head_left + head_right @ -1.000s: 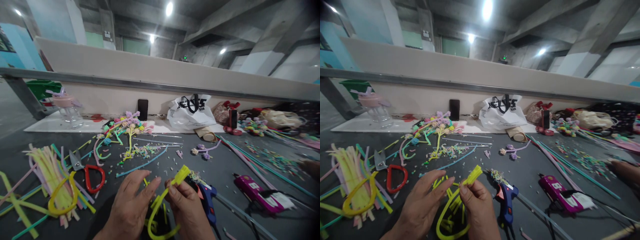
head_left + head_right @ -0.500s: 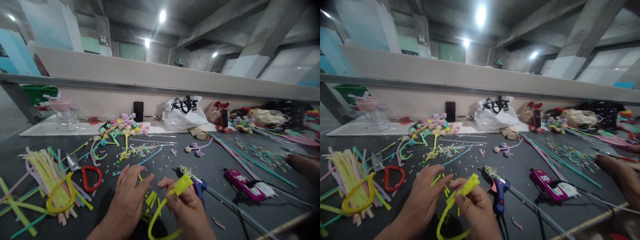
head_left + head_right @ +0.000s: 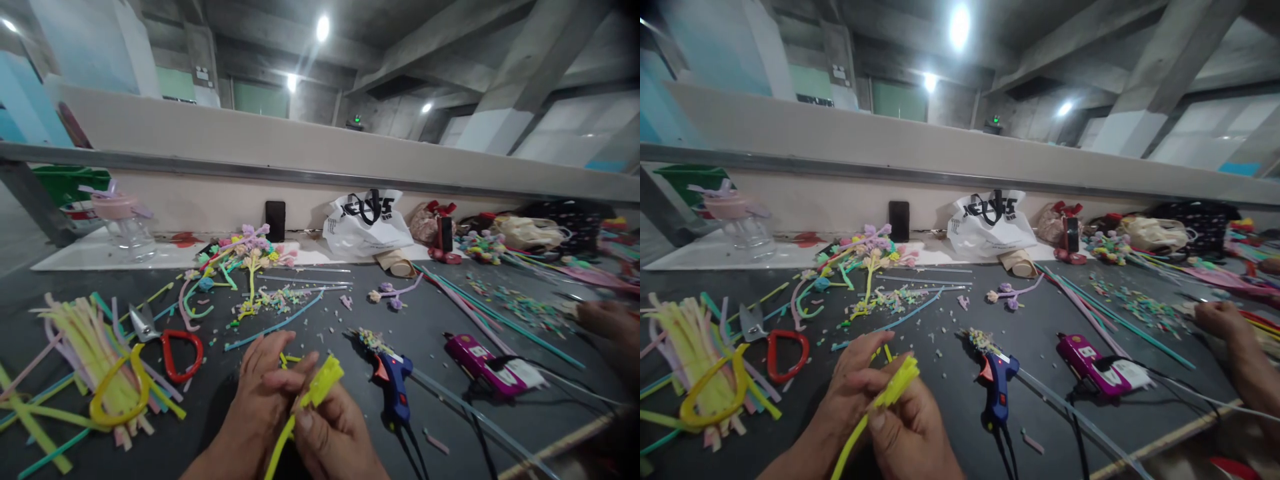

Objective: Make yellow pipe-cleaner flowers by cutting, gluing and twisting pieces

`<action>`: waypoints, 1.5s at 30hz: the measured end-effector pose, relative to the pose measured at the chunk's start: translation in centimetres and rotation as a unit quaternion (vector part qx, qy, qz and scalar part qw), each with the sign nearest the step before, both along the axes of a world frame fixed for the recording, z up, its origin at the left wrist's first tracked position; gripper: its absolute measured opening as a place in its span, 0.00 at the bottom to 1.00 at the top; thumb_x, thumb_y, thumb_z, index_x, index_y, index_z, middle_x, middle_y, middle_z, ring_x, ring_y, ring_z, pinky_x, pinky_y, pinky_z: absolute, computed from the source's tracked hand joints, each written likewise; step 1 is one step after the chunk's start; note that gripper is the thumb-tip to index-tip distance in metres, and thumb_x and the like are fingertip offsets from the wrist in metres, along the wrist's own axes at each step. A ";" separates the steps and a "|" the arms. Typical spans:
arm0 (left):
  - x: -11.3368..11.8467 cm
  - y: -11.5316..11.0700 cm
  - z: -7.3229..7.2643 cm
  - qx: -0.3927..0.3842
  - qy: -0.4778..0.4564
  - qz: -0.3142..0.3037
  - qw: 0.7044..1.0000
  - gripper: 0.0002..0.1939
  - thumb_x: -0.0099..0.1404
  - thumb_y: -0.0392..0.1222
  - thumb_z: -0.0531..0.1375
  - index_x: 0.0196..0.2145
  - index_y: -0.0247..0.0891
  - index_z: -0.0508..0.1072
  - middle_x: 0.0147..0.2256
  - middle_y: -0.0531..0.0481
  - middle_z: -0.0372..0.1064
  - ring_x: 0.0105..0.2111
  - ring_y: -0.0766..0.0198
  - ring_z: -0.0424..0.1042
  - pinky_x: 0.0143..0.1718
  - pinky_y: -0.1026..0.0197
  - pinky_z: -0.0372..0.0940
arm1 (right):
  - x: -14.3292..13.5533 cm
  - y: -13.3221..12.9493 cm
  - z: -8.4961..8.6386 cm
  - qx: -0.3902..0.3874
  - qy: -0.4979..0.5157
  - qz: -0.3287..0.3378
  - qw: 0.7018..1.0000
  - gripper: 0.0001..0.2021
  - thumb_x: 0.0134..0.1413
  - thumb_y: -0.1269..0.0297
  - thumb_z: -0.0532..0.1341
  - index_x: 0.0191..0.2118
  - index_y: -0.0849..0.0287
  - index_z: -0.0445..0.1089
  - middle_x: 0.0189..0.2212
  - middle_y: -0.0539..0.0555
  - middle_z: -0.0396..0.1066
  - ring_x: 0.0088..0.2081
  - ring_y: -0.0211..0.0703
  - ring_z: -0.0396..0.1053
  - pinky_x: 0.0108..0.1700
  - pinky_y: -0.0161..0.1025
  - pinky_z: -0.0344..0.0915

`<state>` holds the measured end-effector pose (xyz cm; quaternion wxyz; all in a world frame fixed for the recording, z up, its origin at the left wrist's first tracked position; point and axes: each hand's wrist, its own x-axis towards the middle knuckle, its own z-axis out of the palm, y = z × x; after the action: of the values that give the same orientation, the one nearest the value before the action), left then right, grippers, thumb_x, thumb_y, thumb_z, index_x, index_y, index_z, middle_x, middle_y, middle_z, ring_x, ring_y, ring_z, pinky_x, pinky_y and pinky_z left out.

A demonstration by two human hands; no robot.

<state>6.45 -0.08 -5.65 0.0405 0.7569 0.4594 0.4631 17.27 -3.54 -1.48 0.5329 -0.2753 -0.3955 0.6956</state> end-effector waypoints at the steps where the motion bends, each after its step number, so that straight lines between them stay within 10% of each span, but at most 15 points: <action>1: -0.1 0.1 0.0 -0.002 -0.001 -0.009 1.000 0.17 0.56 0.43 0.59 0.44 0.56 0.71 0.48 0.50 0.65 0.49 0.56 0.62 0.54 0.50 0.50 | 0.0 0.0 0.0 -0.005 0.004 -0.008 1.000 0.18 0.37 0.51 0.66 0.36 0.55 0.74 0.33 0.55 0.71 0.34 0.42 0.67 0.39 0.39 0.62; 8: -0.4 -0.5 1.0 -0.001 0.053 -0.020 0.998 0.19 0.57 0.39 0.57 0.47 0.50 0.69 0.53 0.46 0.58 0.52 0.51 0.57 0.52 0.46 0.53 | 2.1 0.3 -1.0 -0.027 -0.075 -0.015 0.997 0.19 0.44 0.54 0.63 0.42 0.59 0.71 0.22 0.52 0.71 0.11 0.25 0.50 0.12 0.26 0.44; 15: -0.9 -0.7 1.5 0.042 0.114 -0.041 0.992 0.27 0.58 0.26 0.52 0.53 0.48 0.61 0.58 0.42 0.43 0.57 0.52 0.48 0.51 0.45 0.54 | 4.4 0.2 0.6 -0.028 -0.061 -0.094 0.993 0.12 0.46 0.58 0.63 0.37 0.57 0.69 0.27 0.53 0.73 0.10 0.22 0.44 0.11 0.25 0.38; 24: -0.6 -0.8 2.1 -0.111 -0.075 -0.081 0.988 0.13 0.61 0.35 0.52 0.43 0.42 0.71 0.49 0.43 0.61 0.50 0.56 0.60 0.49 0.54 0.57 | 4.5 0.4 0.6 -0.011 -0.099 -0.096 0.990 0.12 0.49 0.59 0.62 0.40 0.56 0.69 0.26 0.50 0.68 0.13 0.23 0.44 0.14 0.27 0.39; 28: 0.2 -1.0 3.8 -0.439 -0.286 -0.169 0.834 0.13 0.61 0.47 0.52 0.29 0.36 0.69 0.28 0.49 0.68 0.30 0.64 0.68 0.34 0.61 0.63 | 3.9 0.7 -0.1 0.007 -0.142 -0.080 0.987 0.16 0.48 0.57 0.61 0.44 0.54 0.66 0.21 0.45 0.61 0.15 0.25 0.46 0.15 0.26 0.43; 31: 0.6 -1.3 4.5 -0.540 -0.391 -0.234 0.708 0.15 0.60 0.51 0.53 0.26 0.37 0.62 0.20 0.55 0.62 0.19 0.71 0.63 0.24 0.66 0.60 | 3.7 0.9 -0.4 0.017 -0.173 -0.092 0.981 0.16 0.47 0.56 0.62 0.43 0.54 0.66 0.21 0.45 0.58 0.18 0.28 0.50 0.18 0.27 0.48; 39: -0.2 -1.8 5.4 -0.634 -0.352 -0.241 0.645 0.16 0.54 0.51 0.59 0.25 0.38 0.58 0.16 0.61 0.56 0.11 0.79 0.47 0.09 0.75 0.42 | 3.8 1.1 -0.8 -0.036 -0.140 -0.074 0.987 0.18 0.40 0.58 0.67 0.39 0.56 0.68 0.21 0.44 0.61 0.18 0.28 0.53 0.21 0.28 0.50; 45: -0.2 -2.0 5.8 -0.635 -0.366 -0.289 0.615 0.15 0.53 0.49 0.60 0.27 0.36 0.61 0.19 0.57 0.62 0.13 0.76 0.58 0.12 0.73 0.57 | 3.7 1.0 -1.1 -0.070 -0.036 0.001 0.997 0.18 0.37 0.62 0.69 0.38 0.58 0.70 0.24 0.49 0.68 0.23 0.33 0.63 0.28 0.32 0.58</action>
<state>6.21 -2.07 0.15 0.8078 0.4035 0.3430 0.2587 20.95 -2.56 -2.54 0.4971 -0.3364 -0.3653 0.7115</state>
